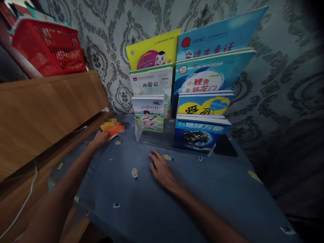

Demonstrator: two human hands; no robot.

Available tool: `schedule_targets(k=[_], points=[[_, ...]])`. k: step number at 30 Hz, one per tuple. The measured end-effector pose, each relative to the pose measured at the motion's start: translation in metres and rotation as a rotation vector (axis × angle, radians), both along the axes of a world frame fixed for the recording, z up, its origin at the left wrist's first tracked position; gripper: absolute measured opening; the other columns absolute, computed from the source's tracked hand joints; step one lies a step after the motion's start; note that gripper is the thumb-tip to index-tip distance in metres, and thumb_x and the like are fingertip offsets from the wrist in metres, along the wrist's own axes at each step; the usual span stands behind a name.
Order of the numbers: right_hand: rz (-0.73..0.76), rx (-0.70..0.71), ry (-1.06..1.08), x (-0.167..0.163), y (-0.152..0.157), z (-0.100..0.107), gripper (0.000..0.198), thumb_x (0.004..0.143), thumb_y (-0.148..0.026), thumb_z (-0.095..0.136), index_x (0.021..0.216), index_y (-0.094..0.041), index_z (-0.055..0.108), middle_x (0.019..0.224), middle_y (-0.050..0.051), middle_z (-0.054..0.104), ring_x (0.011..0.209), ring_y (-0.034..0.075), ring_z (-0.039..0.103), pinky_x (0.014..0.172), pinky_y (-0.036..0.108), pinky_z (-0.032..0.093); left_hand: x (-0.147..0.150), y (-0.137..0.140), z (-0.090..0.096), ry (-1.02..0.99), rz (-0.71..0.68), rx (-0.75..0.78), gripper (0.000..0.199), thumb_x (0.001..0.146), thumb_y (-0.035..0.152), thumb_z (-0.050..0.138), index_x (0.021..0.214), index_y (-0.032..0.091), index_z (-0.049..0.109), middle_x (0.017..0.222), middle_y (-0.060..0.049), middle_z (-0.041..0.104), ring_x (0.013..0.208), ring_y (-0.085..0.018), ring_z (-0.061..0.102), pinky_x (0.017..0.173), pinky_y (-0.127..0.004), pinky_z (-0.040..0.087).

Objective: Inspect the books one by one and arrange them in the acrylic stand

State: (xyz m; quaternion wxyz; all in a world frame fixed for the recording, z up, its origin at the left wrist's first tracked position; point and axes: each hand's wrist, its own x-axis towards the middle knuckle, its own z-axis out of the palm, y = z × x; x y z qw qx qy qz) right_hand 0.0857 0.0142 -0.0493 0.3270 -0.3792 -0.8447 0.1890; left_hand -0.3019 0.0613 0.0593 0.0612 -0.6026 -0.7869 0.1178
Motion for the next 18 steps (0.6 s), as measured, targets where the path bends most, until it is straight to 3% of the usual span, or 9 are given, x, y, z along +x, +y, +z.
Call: schedule_targets(k=[3, 8, 13, 18], points=[[0.001, 0.002, 0.019, -0.001, 0.000, -0.001, 0.043, 0.096, -0.023, 0.045, 0.135, -0.021, 0.062, 0.153, 0.015, 0.052, 0.141, 0.031, 0.050, 0.116, 0.055, 0.043, -0.002, -0.001, 0.001, 0.003, 0.016, -0.012, 0.036, 0.089, 0.038, 0.059, 0.119, 0.020, 0.063, 0.128, -0.016, 0.068, 0.120, -0.033, 0.064, 0.098, -0.042, 0.049], [-0.009, 0.006, 0.023, -0.001, 0.000, -0.002, 0.042, 0.096, -0.024, 0.045, 0.134, -0.022, 0.063, 0.151, 0.014, 0.053, 0.141, 0.029, 0.050, 0.117, 0.053, 0.043, 0.016, 0.022, -0.016, 0.003, 0.023, 0.035, 0.057, 0.089, 0.043, 0.058, 0.140, 0.021, 0.048, 0.143, -0.018, 0.058, 0.131, -0.033, 0.056, 0.104, -0.044, 0.045], [-0.005, 0.013, 0.015, 0.000, 0.001, 0.000, 0.041, 0.096, -0.023, 0.045, 0.132, -0.023, 0.064, 0.151, 0.013, 0.054, 0.139, 0.028, 0.052, 0.116, 0.052, 0.045, 0.029, 0.037, -0.036, 0.021, 0.078, 0.084, 0.058, 0.092, 0.024, 0.047, 0.148, 0.009, 0.036, 0.140, -0.029, 0.055, 0.126, -0.037, 0.058, 0.101, -0.048, 0.047], [-0.011, 0.009, -0.013, 0.001, 0.001, 0.002, 0.040, 0.096, -0.024, 0.046, 0.130, -0.021, 0.065, 0.150, 0.014, 0.055, 0.139, 0.029, 0.052, 0.116, 0.053, 0.044, 0.034, 0.035, -0.032, 0.035, 0.063, 0.067, 0.051, 0.094, 0.015, 0.041, 0.144, 0.006, 0.042, 0.133, -0.029, 0.059, 0.123, -0.037, 0.060, 0.103, -0.046, 0.046]])
